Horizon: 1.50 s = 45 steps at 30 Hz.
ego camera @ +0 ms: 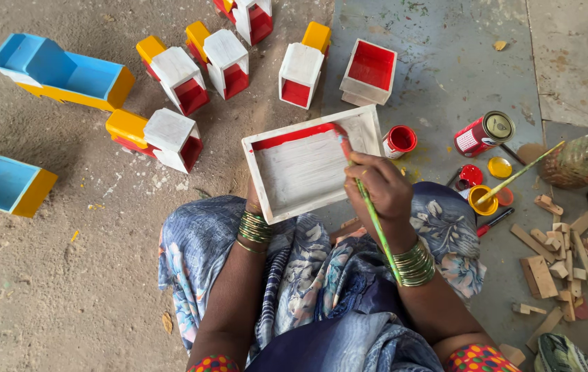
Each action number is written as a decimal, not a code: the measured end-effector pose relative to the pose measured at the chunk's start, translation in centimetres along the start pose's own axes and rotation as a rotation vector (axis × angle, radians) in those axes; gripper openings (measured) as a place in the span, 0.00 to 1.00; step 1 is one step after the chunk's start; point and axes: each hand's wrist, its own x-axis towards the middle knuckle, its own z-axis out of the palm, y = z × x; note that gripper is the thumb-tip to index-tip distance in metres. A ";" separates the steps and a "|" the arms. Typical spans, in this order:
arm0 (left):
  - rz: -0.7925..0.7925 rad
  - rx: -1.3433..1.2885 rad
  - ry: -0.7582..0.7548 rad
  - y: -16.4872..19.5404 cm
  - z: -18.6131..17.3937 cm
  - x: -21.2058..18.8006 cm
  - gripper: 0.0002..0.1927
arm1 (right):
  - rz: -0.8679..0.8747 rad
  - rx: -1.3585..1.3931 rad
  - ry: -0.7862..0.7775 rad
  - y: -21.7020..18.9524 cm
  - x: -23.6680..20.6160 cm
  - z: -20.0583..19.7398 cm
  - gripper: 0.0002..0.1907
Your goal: The person sits on the floor painting small wooden toy boxes red with a brush. They hold each box in one hand, apply red paint to the inner surfaces and edges, dip the brush into a red paint cup, and set finished boxes aside among other painted toy parts.
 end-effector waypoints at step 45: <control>0.024 0.072 0.178 1.7 -1.3 -1.8 0.29 | 0.499 0.490 0.303 19.6 -2.6 -6.5 0.07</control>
